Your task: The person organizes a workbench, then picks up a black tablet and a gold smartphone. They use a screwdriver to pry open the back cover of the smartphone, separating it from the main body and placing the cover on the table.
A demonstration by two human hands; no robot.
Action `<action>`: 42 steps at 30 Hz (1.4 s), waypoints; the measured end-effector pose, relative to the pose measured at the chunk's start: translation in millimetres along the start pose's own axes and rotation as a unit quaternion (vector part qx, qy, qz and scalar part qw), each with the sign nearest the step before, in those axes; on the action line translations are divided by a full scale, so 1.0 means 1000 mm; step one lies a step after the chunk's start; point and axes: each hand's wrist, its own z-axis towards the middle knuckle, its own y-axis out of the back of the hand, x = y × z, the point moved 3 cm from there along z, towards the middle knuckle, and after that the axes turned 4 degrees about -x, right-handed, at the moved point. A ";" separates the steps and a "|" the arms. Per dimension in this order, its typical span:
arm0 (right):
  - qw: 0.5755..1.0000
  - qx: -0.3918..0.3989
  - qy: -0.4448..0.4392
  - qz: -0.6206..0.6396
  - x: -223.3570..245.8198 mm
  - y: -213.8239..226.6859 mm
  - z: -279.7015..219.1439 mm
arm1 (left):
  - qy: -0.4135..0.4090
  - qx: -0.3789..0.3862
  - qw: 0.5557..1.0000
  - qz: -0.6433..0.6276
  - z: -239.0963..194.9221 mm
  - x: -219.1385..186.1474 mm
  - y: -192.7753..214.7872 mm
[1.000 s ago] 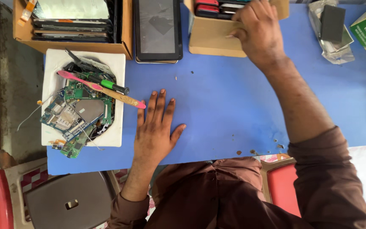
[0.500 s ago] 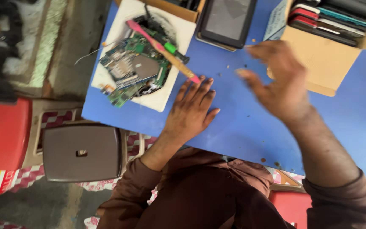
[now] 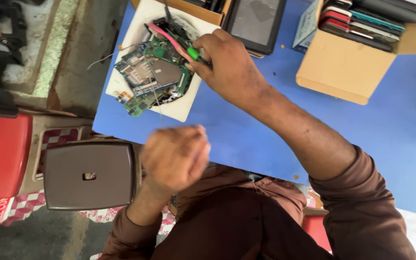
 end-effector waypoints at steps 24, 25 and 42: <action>0.913 -0.285 -0.091 0.278 -0.075 0.126 -0.229 | 0.081 0.128 0.964 0.217 0.036 0.082 -0.007; 0.912 -0.340 -0.094 0.209 -0.076 0.130 -0.235 | 0.081 0.125 0.965 0.214 0.035 0.083 -0.008; 0.924 -0.165 -0.081 -0.335 -0.145 0.144 -0.224 | 0.119 0.090 0.963 0.224 0.031 0.084 -0.017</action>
